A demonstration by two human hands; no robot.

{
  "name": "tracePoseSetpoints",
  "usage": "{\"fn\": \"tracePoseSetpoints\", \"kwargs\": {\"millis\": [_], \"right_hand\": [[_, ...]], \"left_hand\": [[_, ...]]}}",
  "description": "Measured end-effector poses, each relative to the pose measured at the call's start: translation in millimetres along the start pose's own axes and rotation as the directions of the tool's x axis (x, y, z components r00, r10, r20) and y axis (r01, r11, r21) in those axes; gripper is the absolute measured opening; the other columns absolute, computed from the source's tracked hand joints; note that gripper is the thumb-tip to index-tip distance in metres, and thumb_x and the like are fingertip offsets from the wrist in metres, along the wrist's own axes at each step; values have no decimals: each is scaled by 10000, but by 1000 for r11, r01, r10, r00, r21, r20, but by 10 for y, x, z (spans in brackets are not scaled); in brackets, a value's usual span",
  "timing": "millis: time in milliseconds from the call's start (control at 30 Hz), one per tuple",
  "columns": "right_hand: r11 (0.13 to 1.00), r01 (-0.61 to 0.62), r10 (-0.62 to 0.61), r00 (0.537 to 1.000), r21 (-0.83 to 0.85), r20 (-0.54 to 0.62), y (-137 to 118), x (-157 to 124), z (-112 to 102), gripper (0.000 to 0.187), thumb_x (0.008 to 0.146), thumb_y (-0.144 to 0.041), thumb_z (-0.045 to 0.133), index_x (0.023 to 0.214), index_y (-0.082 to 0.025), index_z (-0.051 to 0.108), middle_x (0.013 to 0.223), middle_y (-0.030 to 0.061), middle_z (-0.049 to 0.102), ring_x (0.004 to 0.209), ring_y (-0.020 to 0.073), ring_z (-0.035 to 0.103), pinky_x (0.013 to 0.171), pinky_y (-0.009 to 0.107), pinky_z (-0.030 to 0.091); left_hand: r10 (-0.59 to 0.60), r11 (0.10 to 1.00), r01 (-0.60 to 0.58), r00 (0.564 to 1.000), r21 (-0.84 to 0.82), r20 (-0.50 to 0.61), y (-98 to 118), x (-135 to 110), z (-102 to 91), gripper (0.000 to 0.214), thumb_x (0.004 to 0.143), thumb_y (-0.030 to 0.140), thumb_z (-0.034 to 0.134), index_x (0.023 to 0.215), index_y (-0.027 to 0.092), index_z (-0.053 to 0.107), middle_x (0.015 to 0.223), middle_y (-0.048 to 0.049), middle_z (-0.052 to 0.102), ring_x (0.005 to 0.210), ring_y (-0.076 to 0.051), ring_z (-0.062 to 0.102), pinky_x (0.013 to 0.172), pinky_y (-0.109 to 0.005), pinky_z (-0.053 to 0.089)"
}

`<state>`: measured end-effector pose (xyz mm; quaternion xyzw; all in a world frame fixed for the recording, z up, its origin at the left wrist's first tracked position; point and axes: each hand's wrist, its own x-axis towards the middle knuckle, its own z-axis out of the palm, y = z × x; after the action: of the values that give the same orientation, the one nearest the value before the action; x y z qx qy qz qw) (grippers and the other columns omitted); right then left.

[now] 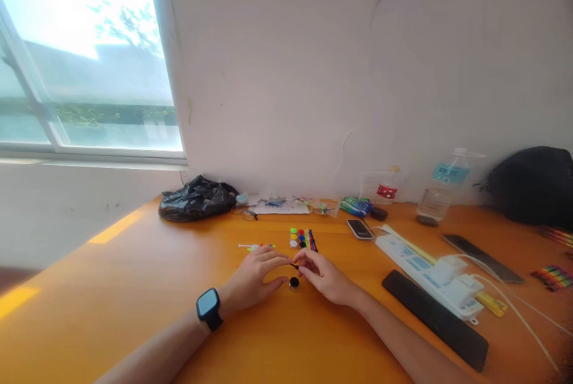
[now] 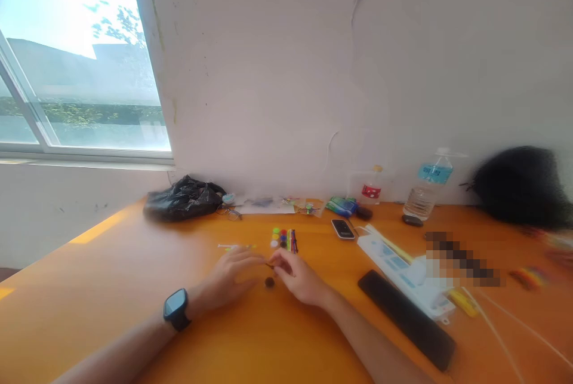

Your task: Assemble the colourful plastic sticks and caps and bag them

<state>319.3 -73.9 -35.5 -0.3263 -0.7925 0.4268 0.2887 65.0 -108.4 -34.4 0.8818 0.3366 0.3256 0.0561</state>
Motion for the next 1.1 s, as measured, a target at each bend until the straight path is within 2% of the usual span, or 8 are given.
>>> {"fn": "tracePoseSetpoints", "kwargs": {"millis": [67,167,300,500,667,867,1000,1100], "right_hand": [[997,-9,8,1000,77,19,12,7,15,217,980,-405,625,1085,-216,602,960,25,655,897,189,641,849,325,515],[990,-34,29,999,134,39,40,24,33,281,940,-452,689,1041,-211,586,925,13,648,858,177,634,815,311,499],[996,-57,59,998,76,-23,104,56,39,314,898,-476,735,925,-195,598,845,2,621,754,150,567,709,275,457],[995,-95,95,995,-4,1,140,55,22,271,878,-426,740,845,-182,627,761,-5,601,712,146,530,668,265,422],[996,-84,84,996,-39,1,161,53,27,205,870,-361,727,832,-181,637,741,-9,594,698,142,514,644,255,408],[992,-105,107,994,-73,31,182,73,32,156,851,-313,700,780,-185,644,692,-21,572,665,140,488,620,256,367],[990,-122,124,992,-68,26,222,88,47,140,841,-296,693,778,-182,640,675,-29,554,652,134,472,606,252,347],[993,-110,110,994,-42,6,245,90,53,161,837,-314,713,805,-182,627,698,-29,558,662,132,474,603,245,351]], "left_hand": [[21,999,-22,1000,31,15,-35,2,24,235,1065,319,546,1230,289,710,1179,-65,755,1009,-236,654,907,-387,480],[52,997,-53,998,53,22,-66,8,57,278,1085,269,476,1035,244,749,1015,-75,765,913,-214,657,844,-360,480],[42,997,-43,999,56,16,-84,4,74,279,1053,240,504,907,220,741,849,-65,733,821,-203,638,769,-339,480],[35,999,-35,998,6,52,-95,-19,62,195,979,197,558,976,227,751,891,-65,749,862,-216,652,808,-348,505],[30,1000,-31,993,7,112,-61,-29,64,250,964,158,542,1062,243,755,944,-63,754,872,-214,655,807,-339,503],[34,999,-34,989,-4,142,19,-4,60,279,910,123,548,1076,243,738,995,-64,745,914,-224,657,830,-343,499],[55,998,-58,986,15,158,79,8,79,341,922,123,540,1192,261,696,1044,-60,742,940,-230,653,848,-350,489],[86,995,-92,981,28,175,114,16,88,306,950,125,514,1161,260,690,1053,-67,741,938,-231,654,841,-349,483]]}}
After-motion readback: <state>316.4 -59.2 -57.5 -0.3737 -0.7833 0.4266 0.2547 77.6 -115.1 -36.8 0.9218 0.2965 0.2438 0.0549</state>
